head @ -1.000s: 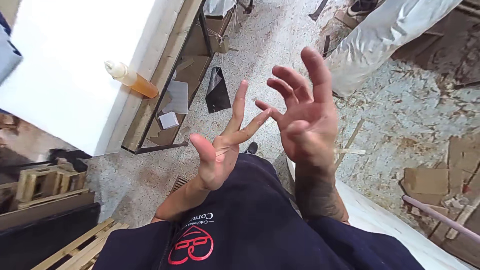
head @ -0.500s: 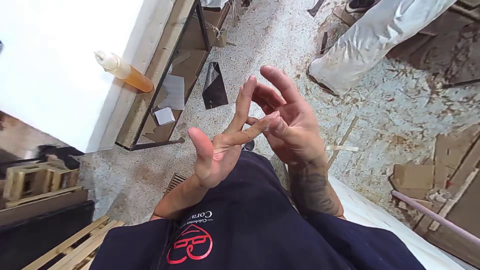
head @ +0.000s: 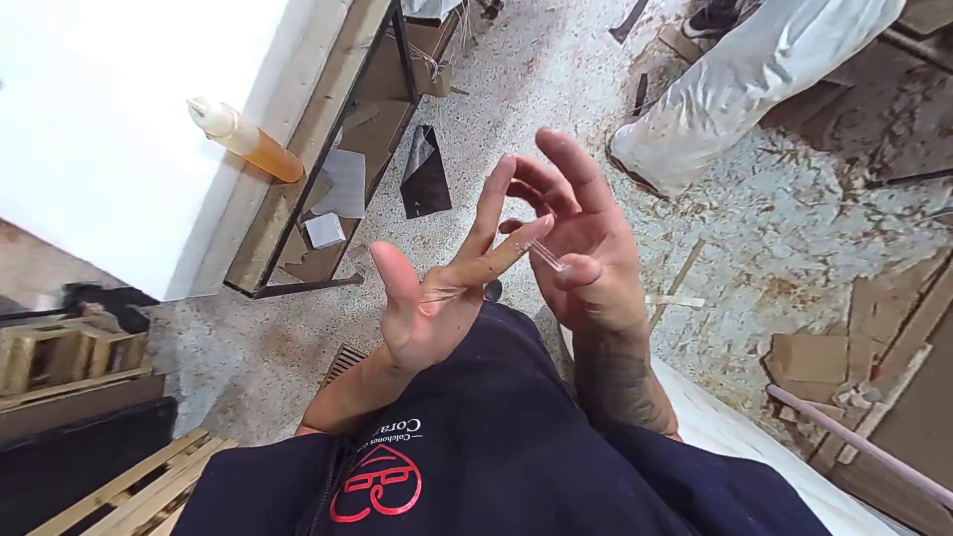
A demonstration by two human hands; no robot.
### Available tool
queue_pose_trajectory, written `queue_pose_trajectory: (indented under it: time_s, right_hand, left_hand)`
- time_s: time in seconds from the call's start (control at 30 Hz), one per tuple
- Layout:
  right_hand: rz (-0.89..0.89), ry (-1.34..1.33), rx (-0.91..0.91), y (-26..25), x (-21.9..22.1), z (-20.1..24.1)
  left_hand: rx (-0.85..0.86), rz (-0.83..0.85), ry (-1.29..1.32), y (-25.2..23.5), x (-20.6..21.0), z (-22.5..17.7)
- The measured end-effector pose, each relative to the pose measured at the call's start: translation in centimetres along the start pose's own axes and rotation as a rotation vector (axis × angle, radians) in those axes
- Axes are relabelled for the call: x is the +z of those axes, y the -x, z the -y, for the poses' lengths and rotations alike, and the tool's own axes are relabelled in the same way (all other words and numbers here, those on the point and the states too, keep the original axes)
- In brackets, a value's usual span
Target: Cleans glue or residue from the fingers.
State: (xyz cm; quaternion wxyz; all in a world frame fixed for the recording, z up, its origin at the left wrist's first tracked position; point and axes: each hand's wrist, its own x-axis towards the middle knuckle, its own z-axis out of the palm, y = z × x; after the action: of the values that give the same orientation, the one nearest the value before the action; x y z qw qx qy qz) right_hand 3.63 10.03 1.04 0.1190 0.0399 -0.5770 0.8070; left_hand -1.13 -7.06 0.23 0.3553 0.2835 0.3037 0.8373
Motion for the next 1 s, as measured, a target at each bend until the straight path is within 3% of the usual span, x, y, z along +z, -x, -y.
queue_pose_trajectory:
  time_s: [0.13, 0.33, 0.4, 0.47, 0.6, 0.67, 0.73, 0.8, 0.9, 1.0]
  right_hand:
    - [-0.128, 0.393, -0.227, -0.2, 0.1, 0.0]
    - [-0.146, 0.383, -0.246, -0.3, 0.0, 0.5]
    - [-0.207, 0.516, -0.340, -0.5, -0.1, 0.5]
    - [-0.280, 0.668, -0.478, -0.6, -0.2, 0.2]
    - [-0.444, 0.944, -0.755, -0.6, -0.5, -0.6]
    - [-0.464, 0.943, -0.820, -0.7, -0.5, -0.7]
    - [-0.382, 0.812, -0.765, -1.0, -0.2, -0.4]
    - [-0.277, 0.599, -0.640, -1.1, 0.0, -0.1]
    - [-0.189, 0.469, -0.505, -1.0, -0.2, 0.4]
    - [-0.171, 0.494, -0.479, -0.6, -0.3, 1.1]
  left_hand:
    - [0.105, -0.003, -0.431, -0.1, 0.3, -0.1]
    - [0.130, -0.034, -0.577, -0.3, 0.2, -0.6]
    - [0.081, 0.018, -0.401, -0.5, 0.2, -0.7]
    - [0.019, 0.042, -0.063, -0.7, 0.3, -0.5]
    - [-0.098, -0.026, 0.456, -0.7, 0.9, -0.6]
    - [-0.151, -0.067, 0.592, -0.7, 1.2, -0.8]
    - [-0.182, -0.073, 0.638, -0.8, 1.4, -1.0]
    - [-0.086, -0.009, 0.355, -0.8, 1.2, -0.7]
    - [0.174, 0.052, -0.501, -0.8, 0.1, -0.6]
    - [0.337, 0.052, -0.896, -0.9, -1.0, -0.4]
